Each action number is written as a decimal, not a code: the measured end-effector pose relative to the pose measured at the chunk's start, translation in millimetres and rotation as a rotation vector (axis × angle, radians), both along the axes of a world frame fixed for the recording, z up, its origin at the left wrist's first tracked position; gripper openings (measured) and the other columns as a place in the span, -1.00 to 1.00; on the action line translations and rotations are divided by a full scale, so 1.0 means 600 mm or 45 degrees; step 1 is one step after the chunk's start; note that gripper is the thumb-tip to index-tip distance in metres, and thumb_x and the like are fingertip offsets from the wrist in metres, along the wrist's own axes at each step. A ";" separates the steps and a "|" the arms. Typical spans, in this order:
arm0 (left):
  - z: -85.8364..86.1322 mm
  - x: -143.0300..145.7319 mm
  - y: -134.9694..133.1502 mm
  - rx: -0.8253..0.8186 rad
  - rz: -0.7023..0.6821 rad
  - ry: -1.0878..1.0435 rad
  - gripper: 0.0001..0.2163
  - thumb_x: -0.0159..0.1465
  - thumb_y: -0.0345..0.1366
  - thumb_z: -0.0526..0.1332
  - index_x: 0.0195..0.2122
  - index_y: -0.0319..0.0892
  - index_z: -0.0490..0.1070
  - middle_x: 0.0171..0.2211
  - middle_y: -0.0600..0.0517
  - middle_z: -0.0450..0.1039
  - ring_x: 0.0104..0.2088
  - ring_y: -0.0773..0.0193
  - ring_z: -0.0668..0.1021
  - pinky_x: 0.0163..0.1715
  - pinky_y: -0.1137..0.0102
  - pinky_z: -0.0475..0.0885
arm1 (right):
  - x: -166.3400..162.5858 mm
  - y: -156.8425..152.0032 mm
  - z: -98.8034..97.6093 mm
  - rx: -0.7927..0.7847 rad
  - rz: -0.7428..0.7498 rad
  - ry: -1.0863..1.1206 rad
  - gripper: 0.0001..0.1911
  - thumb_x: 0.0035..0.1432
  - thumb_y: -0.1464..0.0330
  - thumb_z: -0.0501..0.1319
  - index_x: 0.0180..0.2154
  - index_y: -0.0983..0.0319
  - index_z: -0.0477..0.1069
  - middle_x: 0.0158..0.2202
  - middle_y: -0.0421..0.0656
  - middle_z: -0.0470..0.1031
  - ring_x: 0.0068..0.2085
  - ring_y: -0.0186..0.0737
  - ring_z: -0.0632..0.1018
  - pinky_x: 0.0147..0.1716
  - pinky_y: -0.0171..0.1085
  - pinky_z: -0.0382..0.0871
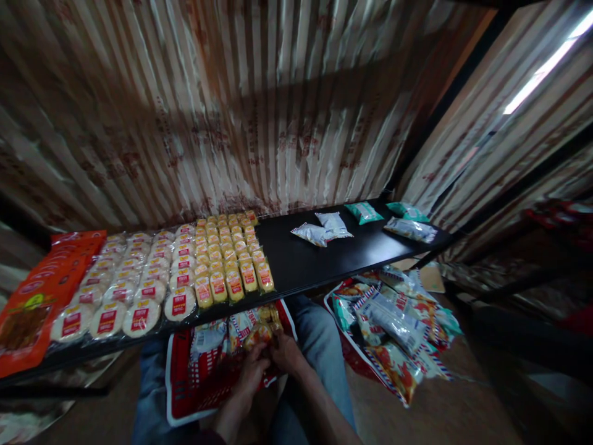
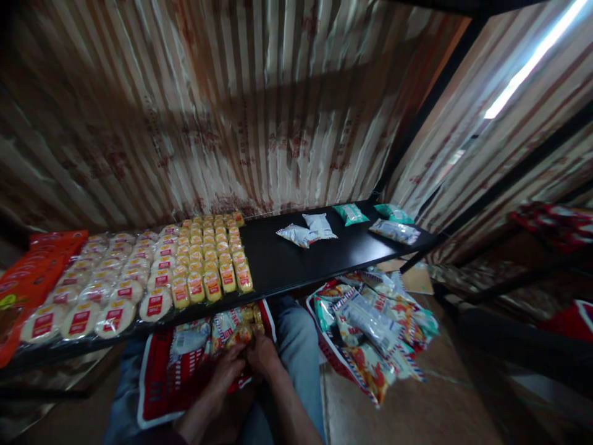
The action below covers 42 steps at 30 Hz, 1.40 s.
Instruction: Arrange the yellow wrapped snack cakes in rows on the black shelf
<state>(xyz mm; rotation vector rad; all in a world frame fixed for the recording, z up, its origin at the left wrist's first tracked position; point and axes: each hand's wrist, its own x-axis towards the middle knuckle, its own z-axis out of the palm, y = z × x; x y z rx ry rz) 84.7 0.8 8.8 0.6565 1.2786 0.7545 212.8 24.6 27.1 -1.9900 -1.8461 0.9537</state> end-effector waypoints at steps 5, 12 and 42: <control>0.038 0.002 0.006 0.220 0.005 0.231 -0.75 -0.05 -0.44 0.20 -0.31 -0.17 0.50 -0.17 -0.10 0.56 -0.07 0.07 0.54 0.00 0.25 0.38 | 0.008 -0.007 0.026 0.011 -0.005 0.219 -0.69 0.09 0.39 0.08 -0.10 0.23 0.42 -0.15 -0.02 0.60 -0.12 -0.12 0.59 -0.14 -0.30 0.39; 0.060 -0.006 0.004 0.488 -0.045 0.393 -0.79 0.05 -0.27 0.18 -0.32 -0.15 0.52 -0.20 -0.10 0.57 -0.12 0.04 0.56 -0.02 0.19 0.40 | 0.033 -0.024 0.068 0.017 0.027 0.393 -0.70 0.10 0.38 0.04 -0.16 0.27 0.43 -0.21 -0.01 0.57 -0.17 -0.09 0.58 -0.18 -0.26 0.38; 0.257 0.122 0.178 0.749 -0.099 0.341 -0.57 0.10 -0.56 0.12 0.02 -0.17 0.33 0.05 -0.12 0.41 0.00 0.18 0.52 -0.02 0.29 0.44 | 0.111 0.144 0.180 0.459 -0.444 1.145 -0.57 -0.11 0.10 0.35 -0.21 0.20 0.48 -0.25 -0.11 0.59 -0.20 -0.09 0.57 -0.13 -0.14 0.42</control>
